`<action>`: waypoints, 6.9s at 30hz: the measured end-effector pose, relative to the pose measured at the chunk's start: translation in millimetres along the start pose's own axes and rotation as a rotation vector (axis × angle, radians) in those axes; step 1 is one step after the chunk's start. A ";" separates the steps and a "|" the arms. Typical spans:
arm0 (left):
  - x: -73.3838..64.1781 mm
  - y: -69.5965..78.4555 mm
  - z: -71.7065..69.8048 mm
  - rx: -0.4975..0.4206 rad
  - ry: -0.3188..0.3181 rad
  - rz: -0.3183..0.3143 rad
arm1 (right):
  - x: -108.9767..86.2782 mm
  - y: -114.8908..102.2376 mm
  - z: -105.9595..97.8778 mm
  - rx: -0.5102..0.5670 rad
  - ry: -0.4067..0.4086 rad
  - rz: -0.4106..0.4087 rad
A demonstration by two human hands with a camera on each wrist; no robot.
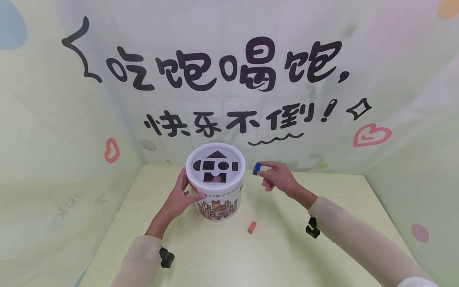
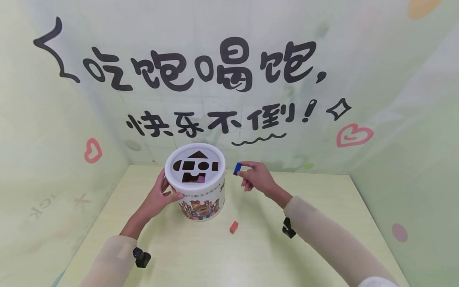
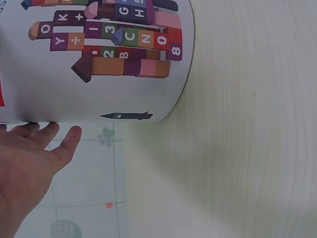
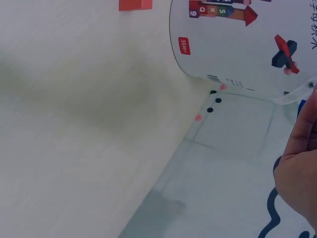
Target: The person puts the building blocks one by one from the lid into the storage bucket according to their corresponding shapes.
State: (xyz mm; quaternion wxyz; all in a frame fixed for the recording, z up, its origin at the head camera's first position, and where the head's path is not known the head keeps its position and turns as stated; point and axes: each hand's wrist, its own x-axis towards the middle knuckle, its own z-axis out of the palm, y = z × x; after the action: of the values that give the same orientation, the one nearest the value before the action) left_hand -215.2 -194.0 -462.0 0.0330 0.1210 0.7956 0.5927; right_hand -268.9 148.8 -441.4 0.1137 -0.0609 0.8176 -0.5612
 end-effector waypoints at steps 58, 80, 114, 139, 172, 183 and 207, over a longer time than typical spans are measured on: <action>4.2 -17.7 0.1 0.017 0.004 0.009 | 18.0 -44.4 30.8 0.020 -0.108 -0.035; 0.5 -2.4 -1.0 0.011 -0.003 -0.005 | -2.2 10.8 20.0 0.101 -0.081 0.045; -2.0 2.6 1.5 0.018 -0.001 -0.013 | -48.3 99.4 54.5 0.043 -0.161 0.091; 10.4 -33.1 1.0 0.013 0.020 0.012 | -74.6 123.7 79.1 -0.025 -0.202 0.080; 9.7 -31.4 -0.2 0.023 0.017 0.006 | -38.3 78.8 31.4 -0.033 -0.094 0.029; 9.2 -30.2 0.1 0.030 0.018 0.000 | -20.3 36.5 6.5 -0.055 -0.069 -0.003; -2.2 0.6 0.7 0.032 -0.014 -0.028 | -7.1 -39.6 -9.4 -0.056 -0.124 -0.127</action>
State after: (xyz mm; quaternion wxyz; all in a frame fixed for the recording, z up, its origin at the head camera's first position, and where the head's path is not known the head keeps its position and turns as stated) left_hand -212.9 -193.8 -461.9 0.0448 0.1144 0.8062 0.5788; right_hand -265.5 144.5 -400.5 0.1265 -0.1505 0.8189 -0.5392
